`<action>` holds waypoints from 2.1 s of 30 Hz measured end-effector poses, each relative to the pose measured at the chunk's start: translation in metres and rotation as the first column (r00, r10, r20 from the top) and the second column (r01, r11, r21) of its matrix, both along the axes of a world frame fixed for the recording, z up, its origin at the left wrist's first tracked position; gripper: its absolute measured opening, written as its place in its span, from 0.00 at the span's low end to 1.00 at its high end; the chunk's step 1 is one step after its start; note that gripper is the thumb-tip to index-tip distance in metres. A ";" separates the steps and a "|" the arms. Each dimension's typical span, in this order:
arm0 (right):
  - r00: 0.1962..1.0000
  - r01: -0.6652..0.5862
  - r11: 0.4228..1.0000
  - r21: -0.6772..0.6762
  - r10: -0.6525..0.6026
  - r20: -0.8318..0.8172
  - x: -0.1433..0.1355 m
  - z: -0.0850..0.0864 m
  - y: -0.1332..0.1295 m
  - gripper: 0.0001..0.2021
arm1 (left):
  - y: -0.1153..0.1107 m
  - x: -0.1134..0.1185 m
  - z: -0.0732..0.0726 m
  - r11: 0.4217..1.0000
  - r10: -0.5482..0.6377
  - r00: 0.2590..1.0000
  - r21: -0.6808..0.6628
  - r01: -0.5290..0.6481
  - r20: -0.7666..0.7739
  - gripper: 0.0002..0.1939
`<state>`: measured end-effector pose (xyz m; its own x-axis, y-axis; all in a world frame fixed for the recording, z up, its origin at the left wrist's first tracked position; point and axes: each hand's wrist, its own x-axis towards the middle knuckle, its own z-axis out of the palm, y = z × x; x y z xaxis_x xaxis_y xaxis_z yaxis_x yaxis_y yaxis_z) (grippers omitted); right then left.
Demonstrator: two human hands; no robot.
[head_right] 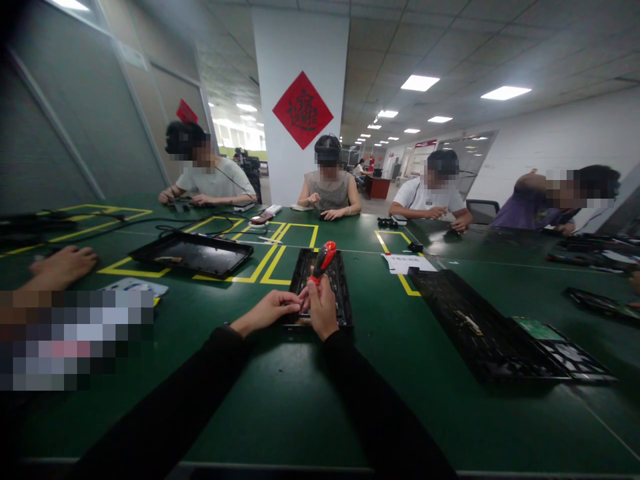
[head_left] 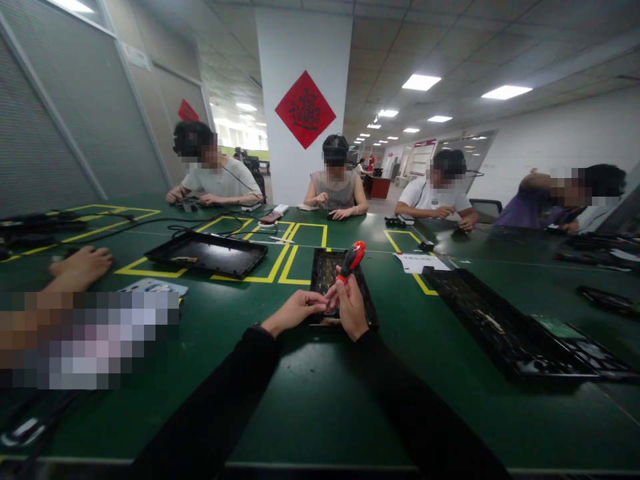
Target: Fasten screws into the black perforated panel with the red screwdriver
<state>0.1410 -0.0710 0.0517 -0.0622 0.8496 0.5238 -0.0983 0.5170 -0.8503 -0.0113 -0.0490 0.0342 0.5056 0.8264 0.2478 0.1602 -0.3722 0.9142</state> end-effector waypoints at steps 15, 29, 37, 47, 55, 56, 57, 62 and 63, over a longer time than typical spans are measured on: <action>0.998 0.042 0.999 0.026 -0.043 0.056 -0.002 -0.002 0.000 0.19 | -0.004 0.007 -0.003 0.998 0.062 0.997 -0.022 -0.061 0.037 0.12; 0.999 0.008 1.000 0.006 -0.008 0.049 0.000 -0.002 0.001 0.22 | -0.002 -0.001 0.002 0.999 -0.029 0.999 0.014 0.030 -0.018 0.12; 0.998 0.030 0.999 0.024 -0.031 0.050 0.000 -0.003 0.003 0.19 | -0.003 0.002 0.001 1.000 -0.002 1.000 0.011 0.002 0.016 0.11; 0.998 0.052 0.998 0.027 -0.053 0.016 -0.002 -0.004 0.002 0.16 | -0.003 0.004 -0.002 0.999 0.037 0.999 0.021 -0.038 0.025 0.12; 0.999 0.048 0.999 0.026 -0.048 0.021 -0.001 -0.005 0.003 0.15 | 0.000 -0.001 0.001 0.999 -0.037 0.999 0.027 0.037 -0.020 0.12; 0.998 0.049 0.999 0.024 -0.049 0.028 -0.001 -0.005 0.003 0.14 | 0.000 -0.001 0.000 0.999 -0.031 0.999 0.028 0.032 -0.031 0.13; 0.998 0.050 0.999 0.021 -0.051 0.035 -0.001 -0.006 0.003 0.14 | 0.001 -0.002 0.000 0.999 -0.021 0.999 0.027 0.022 -0.038 0.13; 0.996 0.054 0.998 0.028 -0.056 0.067 0.000 -0.006 0.003 0.14 | 0.001 0.000 -0.003 1.000 0.012 1.000 0.010 -0.012 -0.008 0.13; 0.996 0.058 0.998 0.034 -0.060 0.073 0.000 -0.005 0.003 0.14 | 0.000 0.000 -0.003 1.000 0.014 1.000 0.006 -0.014 0.003 0.12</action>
